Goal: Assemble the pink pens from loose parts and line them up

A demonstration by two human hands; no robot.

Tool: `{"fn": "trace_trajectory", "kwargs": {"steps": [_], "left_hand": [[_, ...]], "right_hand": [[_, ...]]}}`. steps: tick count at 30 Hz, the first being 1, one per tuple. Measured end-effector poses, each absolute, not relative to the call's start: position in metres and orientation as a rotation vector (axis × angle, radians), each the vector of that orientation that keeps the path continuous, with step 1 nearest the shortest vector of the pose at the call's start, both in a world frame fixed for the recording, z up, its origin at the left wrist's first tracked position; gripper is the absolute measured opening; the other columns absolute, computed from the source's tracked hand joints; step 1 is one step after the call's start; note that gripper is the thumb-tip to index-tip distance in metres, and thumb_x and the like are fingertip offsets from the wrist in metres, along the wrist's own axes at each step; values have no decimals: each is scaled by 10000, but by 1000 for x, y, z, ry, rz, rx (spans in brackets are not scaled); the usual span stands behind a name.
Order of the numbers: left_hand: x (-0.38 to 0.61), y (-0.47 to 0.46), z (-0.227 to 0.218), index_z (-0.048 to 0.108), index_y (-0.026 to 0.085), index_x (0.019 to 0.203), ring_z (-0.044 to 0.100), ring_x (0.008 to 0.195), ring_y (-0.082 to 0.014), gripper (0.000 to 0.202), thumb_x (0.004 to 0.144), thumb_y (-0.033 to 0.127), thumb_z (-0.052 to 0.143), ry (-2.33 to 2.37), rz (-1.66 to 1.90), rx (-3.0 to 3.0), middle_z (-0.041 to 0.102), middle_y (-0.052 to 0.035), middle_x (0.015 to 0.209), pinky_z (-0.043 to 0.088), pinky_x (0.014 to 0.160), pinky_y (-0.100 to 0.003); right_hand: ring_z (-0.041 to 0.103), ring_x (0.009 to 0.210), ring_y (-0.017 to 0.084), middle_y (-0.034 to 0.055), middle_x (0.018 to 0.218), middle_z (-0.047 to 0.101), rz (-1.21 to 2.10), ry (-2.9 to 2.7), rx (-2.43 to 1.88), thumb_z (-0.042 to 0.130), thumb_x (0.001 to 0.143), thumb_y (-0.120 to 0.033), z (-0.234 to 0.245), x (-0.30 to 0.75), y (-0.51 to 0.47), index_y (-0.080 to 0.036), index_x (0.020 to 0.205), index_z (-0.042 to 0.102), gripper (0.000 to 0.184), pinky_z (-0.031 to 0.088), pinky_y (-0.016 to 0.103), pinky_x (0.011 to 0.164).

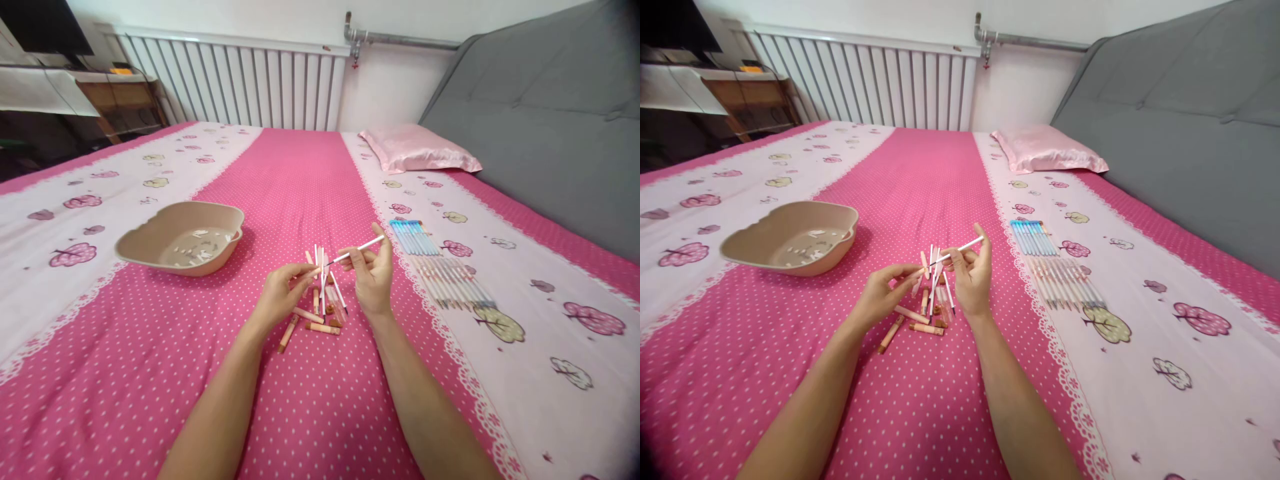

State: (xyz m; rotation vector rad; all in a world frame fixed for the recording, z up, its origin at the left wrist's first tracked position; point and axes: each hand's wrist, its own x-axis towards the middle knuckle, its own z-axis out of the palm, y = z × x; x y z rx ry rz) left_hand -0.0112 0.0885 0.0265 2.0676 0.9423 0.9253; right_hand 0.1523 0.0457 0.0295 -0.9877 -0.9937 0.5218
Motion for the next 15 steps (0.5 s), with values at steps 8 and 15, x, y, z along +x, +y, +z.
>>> {"fn": "trace_trajectory", "kwargs": {"steps": [8,15], "left_hand": [[-12,90,24,669,184,1017,634,856,-177,250,839,307,545,925,932,2041,704,-46,959,454,758,-273],[-12,90,23,671,183,1019,632,855,-172,241,832,281,555,910,929,2031,705,-45,959,453,759,-271]], "right_hand": [[652,691,158,31,824,688,466,-1034,-993,542,868,-284,29,151,45,-252,1444,109,722,542,311,650],[657,724,165,41,872,681,457,-1071,-1056,500,888,-285,30,148,44,-272,1440,111,676,548,340,696]]}}
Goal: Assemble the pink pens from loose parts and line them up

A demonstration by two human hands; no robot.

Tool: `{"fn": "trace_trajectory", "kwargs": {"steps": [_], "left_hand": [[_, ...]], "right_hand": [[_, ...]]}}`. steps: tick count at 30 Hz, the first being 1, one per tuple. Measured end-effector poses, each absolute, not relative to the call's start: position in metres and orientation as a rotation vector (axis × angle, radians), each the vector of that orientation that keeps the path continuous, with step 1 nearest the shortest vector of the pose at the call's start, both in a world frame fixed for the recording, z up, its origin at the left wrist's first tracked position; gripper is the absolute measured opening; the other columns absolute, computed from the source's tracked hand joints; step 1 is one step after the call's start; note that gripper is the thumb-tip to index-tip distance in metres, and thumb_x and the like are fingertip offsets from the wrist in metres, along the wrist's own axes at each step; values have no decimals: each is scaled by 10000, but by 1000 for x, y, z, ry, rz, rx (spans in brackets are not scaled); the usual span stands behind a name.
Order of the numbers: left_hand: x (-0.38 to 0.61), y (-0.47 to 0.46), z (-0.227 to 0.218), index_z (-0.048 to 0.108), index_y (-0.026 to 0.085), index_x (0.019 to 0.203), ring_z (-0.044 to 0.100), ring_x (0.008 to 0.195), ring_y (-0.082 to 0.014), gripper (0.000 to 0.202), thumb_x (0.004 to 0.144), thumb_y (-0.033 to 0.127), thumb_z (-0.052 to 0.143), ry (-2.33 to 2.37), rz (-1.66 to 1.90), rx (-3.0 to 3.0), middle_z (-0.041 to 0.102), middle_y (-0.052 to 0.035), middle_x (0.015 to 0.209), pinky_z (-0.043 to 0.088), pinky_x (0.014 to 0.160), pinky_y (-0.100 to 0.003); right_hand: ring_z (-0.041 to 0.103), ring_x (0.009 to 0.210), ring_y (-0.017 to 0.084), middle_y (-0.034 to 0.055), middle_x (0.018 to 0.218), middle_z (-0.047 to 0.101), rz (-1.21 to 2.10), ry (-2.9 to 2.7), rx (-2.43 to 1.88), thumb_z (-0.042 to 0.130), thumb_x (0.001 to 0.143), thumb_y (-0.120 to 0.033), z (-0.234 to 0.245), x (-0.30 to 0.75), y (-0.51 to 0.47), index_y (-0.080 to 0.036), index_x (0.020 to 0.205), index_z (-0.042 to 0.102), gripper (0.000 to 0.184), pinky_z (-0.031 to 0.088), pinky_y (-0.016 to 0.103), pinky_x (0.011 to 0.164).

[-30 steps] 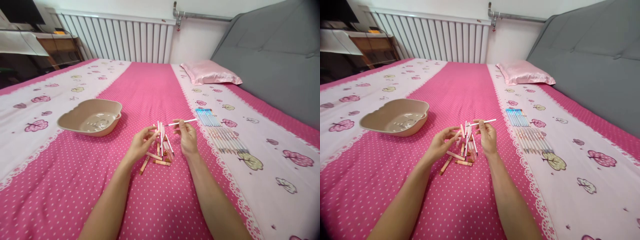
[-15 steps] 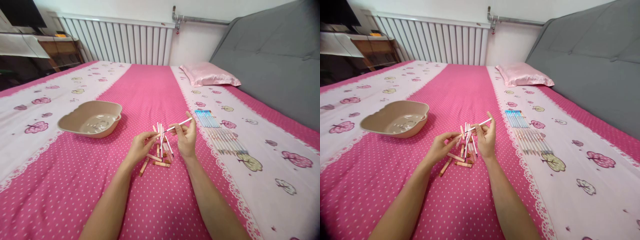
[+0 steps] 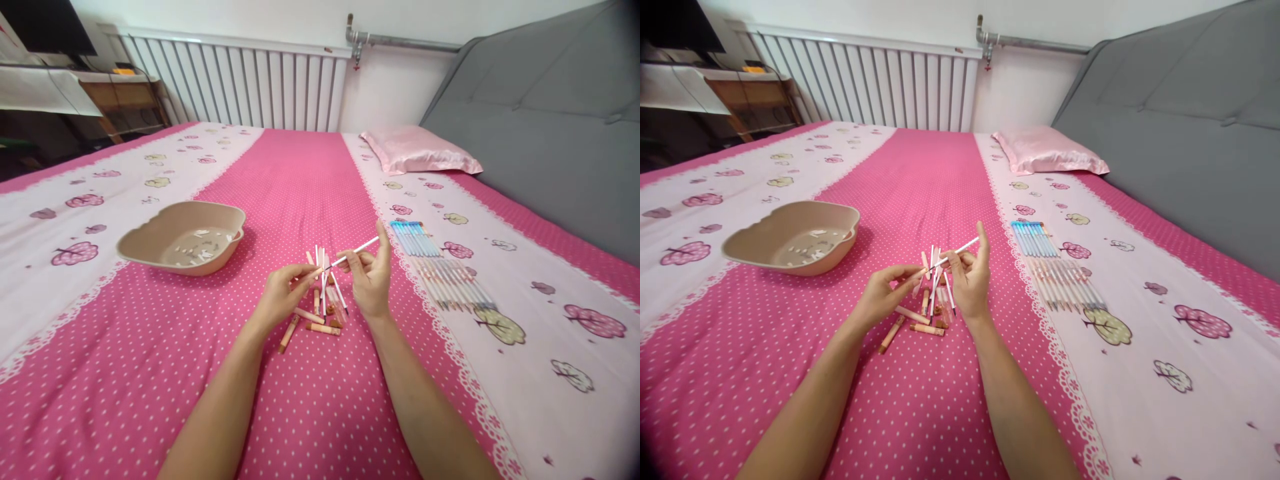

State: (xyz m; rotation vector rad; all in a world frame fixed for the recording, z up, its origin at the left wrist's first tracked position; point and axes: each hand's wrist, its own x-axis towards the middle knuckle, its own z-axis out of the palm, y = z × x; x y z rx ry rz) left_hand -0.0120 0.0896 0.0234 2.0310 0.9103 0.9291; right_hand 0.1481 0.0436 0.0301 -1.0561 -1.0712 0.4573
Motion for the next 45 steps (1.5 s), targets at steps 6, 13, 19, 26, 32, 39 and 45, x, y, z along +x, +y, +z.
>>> {"fn": "trace_trajectory", "kwargs": {"steps": [6,13,19,26,32,39,45], "left_hand": [[-11,88,25,679,191,1003,635,824,-169,254,836,335,553,904,930,2019,710,-44,936,455,737,-264],[-9,89,24,688,187,981,634,798,-163,257,820,353,574,886,941,2014,712,-43,905,456,720,-248],[-8,87,27,684,184,1007,635,803,-172,263,826,331,563,872,920,2001,712,-48,920,459,707,-257],[-7,83,30,647,173,1100,641,908,-200,331,842,353,543,799,893,1878,693,-76,1027,479,788,-288],[-6,82,31,633,189,1126,630,957,-211,335,844,344,542,736,937,1826,671,-87,1086,483,818,-301],[-7,82,36,648,158,1020,622,832,-181,276,823,330,562,761,955,1732,675,-80,970,484,730,-274],[-11,86,37,592,140,984,591,732,-128,256,785,301,593,783,1062,1495,638,-52,862,474,657,-237]], "right_hand": [[645,690,162,26,791,661,429,-1036,-1042,503,888,-301,29,149,45,-251,1424,140,650,545,323,672],[633,688,157,14,784,651,441,-1092,-1091,501,885,-279,29,145,43,-262,1421,171,630,540,319,670],[623,697,158,-2,760,641,419,-1155,-1087,532,868,-285,22,140,45,-280,1409,244,613,527,325,690],[648,785,152,23,893,688,440,-1285,-1128,477,899,-294,23,137,42,-276,1353,393,462,522,302,706],[608,1018,174,37,1107,655,487,-1479,-1186,375,945,-311,25,135,39,-297,1328,454,392,465,359,912],[594,1015,154,45,1150,627,607,-1327,-1117,392,935,-338,29,138,40,-313,1375,360,442,482,344,878],[621,727,139,71,901,677,545,-981,-1339,535,827,-308,18,174,49,-161,1070,582,288,506,275,633]]}}
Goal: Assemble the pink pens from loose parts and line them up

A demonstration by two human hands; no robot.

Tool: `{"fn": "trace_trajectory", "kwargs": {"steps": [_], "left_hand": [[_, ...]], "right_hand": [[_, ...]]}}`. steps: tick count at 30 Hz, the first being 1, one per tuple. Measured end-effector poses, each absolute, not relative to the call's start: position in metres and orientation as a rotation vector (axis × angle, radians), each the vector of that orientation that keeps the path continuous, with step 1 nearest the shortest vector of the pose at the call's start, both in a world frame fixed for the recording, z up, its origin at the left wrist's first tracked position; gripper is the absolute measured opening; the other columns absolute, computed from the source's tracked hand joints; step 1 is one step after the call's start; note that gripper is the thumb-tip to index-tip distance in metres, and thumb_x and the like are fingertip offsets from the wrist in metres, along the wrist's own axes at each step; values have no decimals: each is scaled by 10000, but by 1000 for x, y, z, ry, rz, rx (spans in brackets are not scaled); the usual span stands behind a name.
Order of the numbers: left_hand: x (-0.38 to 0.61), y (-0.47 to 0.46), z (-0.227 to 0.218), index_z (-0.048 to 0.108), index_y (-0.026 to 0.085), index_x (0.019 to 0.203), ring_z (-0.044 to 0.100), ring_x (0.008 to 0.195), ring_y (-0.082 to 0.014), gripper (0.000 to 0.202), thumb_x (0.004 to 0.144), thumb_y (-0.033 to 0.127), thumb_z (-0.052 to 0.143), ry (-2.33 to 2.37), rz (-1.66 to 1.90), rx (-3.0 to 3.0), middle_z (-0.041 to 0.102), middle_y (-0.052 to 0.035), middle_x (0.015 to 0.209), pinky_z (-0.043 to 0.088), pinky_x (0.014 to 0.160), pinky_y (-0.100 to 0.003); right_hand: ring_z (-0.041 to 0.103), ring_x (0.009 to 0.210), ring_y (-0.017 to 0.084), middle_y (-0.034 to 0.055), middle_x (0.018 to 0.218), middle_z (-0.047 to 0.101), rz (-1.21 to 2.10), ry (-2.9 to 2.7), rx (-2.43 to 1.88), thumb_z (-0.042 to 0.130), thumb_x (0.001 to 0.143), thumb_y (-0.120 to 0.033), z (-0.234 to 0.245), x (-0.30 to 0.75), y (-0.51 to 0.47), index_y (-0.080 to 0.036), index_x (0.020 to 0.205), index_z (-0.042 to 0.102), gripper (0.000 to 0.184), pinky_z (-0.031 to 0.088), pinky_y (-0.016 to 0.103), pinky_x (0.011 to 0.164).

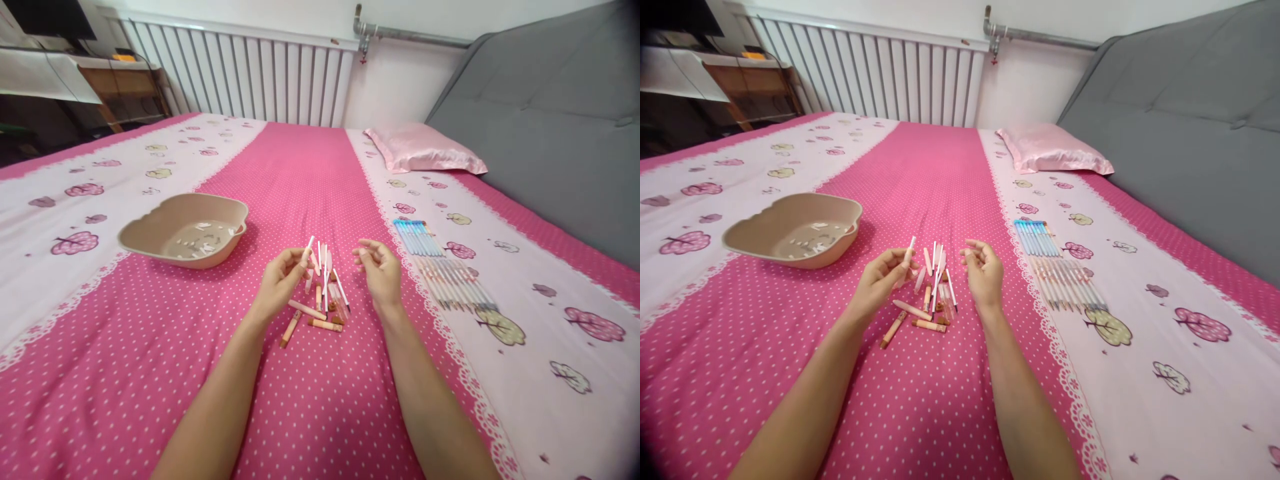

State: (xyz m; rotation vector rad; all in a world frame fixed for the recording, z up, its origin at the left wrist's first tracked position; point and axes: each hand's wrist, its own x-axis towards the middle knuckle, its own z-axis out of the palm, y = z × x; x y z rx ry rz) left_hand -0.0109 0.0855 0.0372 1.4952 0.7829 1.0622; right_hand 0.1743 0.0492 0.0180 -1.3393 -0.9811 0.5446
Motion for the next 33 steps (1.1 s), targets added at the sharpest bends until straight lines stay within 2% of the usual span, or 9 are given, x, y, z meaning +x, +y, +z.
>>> {"fn": "trace_trajectory", "kwargs": {"steps": [6,9,12,17,20,23,26,33], "left_hand": [[-13,88,40,570,139,885,538,566,-86,195,724,247,558,873,1104,1246,645,-22,754,424,543,-205],[-13,89,40,563,138,845,515,512,-81,174,699,228,534,903,1109,1165,634,-12,699,394,487,-191],[-14,89,39,565,138,838,515,503,-83,170,701,234,531,932,1096,1125,631,-10,677,394,481,-190],[-15,91,38,572,141,827,519,512,-88,159,701,225,523,948,1103,1117,629,-8,666,403,488,-192],[-15,92,37,569,137,813,511,493,-89,159,689,210,504,942,1120,1120,626,-14,665,396,466,-196],[-15,93,37,568,129,816,497,472,-83,172,680,201,492,938,1134,1126,623,-18,670,381,443,-192],[-15,92,36,570,125,821,487,467,-78,189,663,183,484,947,1142,1125,618,-16,669,367,427,-184],[-13,92,36,578,130,817,483,466,-79,199,655,191,481,972,1132,1134,618,-17,655,330,407,-179]], "right_hand": [[627,646,153,51,748,686,622,-1294,-1722,618,711,-213,-1,192,51,-165,841,672,149,488,280,600],[603,567,139,28,654,668,666,-1398,-1761,646,693,-236,-6,189,49,-172,736,665,79,455,248,535],[568,520,125,11,587,642,728,-1461,-1744,669,683,-290,-6,187,48,-174,669,647,119,418,227,499],[540,537,121,0,621,638,743,-1528,-1743,654,697,-282,5,178,46,-174,742,667,118,392,234,519],[557,624,132,18,745,661,651,-1667,-1639,606,725,-199,15,169,44,-186,831,692,137,417,255,598],[572,763,156,30,873,665,591,-1916,-1468,548,706,-79,21,160,41,-208,867,701,258,431,287,713],[566,800,168,21,845,667,572,-2101,-1355,528,643,-5,23,154,38,-194,852,690,325,418,310,798],[494,909,207,66,887,619,435,-2245,-1467,553,687,-49,17,145,35,-176,838,667,228,401,318,795]]}}
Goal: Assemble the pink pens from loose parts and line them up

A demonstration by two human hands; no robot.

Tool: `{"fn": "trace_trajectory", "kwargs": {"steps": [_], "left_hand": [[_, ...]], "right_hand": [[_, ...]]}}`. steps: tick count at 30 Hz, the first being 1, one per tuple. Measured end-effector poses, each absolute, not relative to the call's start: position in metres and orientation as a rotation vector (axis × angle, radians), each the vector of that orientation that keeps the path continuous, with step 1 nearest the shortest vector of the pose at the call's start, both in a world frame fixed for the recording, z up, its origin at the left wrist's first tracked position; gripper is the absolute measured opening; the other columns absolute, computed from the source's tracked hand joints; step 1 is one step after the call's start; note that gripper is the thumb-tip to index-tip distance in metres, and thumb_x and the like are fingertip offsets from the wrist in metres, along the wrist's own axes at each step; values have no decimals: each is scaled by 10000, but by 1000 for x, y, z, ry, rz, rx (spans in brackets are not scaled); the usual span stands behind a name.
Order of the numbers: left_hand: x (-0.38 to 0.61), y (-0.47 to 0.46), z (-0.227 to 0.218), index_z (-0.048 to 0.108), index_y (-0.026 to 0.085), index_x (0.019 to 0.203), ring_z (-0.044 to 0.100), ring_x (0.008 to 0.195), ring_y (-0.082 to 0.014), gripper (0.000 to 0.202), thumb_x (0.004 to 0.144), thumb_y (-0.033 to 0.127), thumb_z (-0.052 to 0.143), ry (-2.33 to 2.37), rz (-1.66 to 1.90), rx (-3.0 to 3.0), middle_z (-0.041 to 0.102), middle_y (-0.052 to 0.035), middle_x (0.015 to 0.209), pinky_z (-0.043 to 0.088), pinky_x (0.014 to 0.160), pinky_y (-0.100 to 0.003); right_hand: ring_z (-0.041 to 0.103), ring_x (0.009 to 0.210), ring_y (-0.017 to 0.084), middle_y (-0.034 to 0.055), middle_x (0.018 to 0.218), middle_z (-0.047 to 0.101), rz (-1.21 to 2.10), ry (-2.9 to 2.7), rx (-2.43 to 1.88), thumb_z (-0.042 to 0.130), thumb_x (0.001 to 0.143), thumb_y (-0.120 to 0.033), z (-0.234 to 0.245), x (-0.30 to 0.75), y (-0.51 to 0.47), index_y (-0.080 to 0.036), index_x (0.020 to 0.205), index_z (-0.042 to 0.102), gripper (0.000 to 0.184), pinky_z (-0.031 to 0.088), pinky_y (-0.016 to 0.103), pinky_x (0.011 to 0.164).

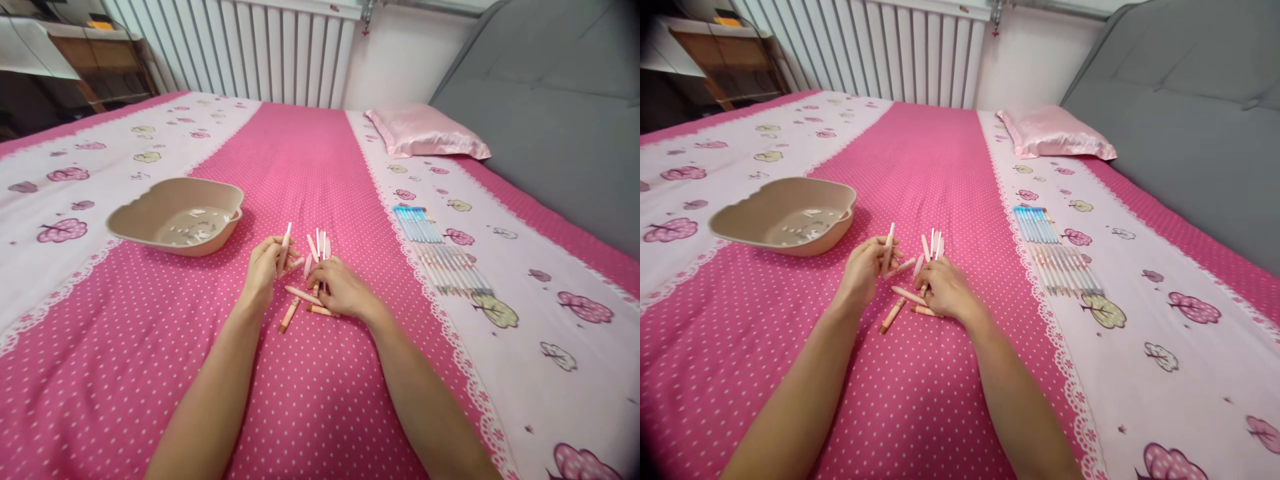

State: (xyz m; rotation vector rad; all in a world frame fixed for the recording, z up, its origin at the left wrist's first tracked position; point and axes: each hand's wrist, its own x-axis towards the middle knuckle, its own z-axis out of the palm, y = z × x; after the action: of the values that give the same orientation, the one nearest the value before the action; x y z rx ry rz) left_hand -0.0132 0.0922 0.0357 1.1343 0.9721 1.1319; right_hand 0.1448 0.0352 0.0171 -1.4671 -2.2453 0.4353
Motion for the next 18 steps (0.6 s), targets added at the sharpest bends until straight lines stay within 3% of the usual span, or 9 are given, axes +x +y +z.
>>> {"fn": "trace_trajectory", "kwargs": {"steps": [9,13,18], "left_hand": [[-12,92,36,594,132,795,489,489,-84,172,676,192,485,956,1089,1164,618,-13,639,362,474,-194],[-11,90,38,582,137,764,473,481,-79,135,681,196,492,935,1032,1191,615,-11,637,350,481,-196],[-11,88,37,580,147,738,455,487,-81,120,684,219,501,929,994,1271,609,-8,641,317,463,-199]], "right_hand": [[516,905,178,51,881,623,439,-2135,-1429,557,807,-82,24,145,38,-177,852,630,128,389,310,823],[577,844,155,27,906,657,518,-1896,-1333,494,884,-180,27,149,41,-206,966,632,162,422,292,772],[595,989,166,50,1068,654,544,-1591,-1243,474,899,-270,21,156,48,-214,1060,633,234,437,314,871]]}}
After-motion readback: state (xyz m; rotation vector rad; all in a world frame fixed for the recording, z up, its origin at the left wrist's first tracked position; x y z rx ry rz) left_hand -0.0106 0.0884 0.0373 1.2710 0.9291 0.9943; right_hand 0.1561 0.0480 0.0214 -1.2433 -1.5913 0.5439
